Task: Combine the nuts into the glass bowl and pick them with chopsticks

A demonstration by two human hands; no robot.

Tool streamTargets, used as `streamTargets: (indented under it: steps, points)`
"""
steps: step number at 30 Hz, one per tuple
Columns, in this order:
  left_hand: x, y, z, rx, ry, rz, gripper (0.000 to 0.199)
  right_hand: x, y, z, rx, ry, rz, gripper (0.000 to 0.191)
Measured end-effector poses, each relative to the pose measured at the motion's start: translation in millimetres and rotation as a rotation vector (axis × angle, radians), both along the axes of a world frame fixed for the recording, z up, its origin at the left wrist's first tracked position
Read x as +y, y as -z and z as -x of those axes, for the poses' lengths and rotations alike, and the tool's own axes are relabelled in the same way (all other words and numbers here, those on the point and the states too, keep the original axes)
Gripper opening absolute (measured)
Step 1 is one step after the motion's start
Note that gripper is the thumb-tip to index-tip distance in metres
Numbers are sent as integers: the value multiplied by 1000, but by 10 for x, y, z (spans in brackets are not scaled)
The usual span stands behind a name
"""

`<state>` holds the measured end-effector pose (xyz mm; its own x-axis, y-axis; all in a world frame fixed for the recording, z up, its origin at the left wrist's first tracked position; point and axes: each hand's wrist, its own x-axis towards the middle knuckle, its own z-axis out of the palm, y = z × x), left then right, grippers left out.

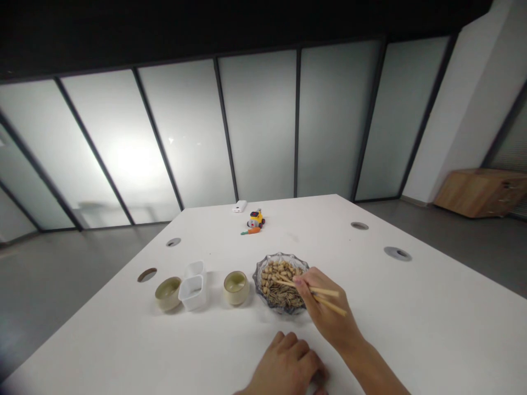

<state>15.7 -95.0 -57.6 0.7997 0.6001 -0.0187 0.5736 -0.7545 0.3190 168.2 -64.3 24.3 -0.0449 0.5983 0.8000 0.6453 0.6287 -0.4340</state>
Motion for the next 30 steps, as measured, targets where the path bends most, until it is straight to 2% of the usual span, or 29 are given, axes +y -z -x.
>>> streamTargets:
  steps: [9, 15, 19, 21, 24, 30]
  points:
    - [-1, 2, 9, -20, 13, -19, 36, 25, 42, 3, -22, -202, 50, 19]
    - [-5, -6, 4, -21, 3, 2, 36, 20, 30, -33, 21, -107, 4, 16]
    - [-4, -25, 9, -17, 22, -23, 36, 9, -10, -45, 39, 37, -15, 23]
    - [-4, -26, 8, -10, 22, -23, 36, 0, -22, -35, 32, 59, -16, 28]
    - [-12, -14, 8, -27, 10, -20, 34, -10, -14, -4, 16, 24, 9, 30]
    - [-32, 14, 12, -42, 6, -20, 36, 6, 48, 36, 29, -133, 72, 23]
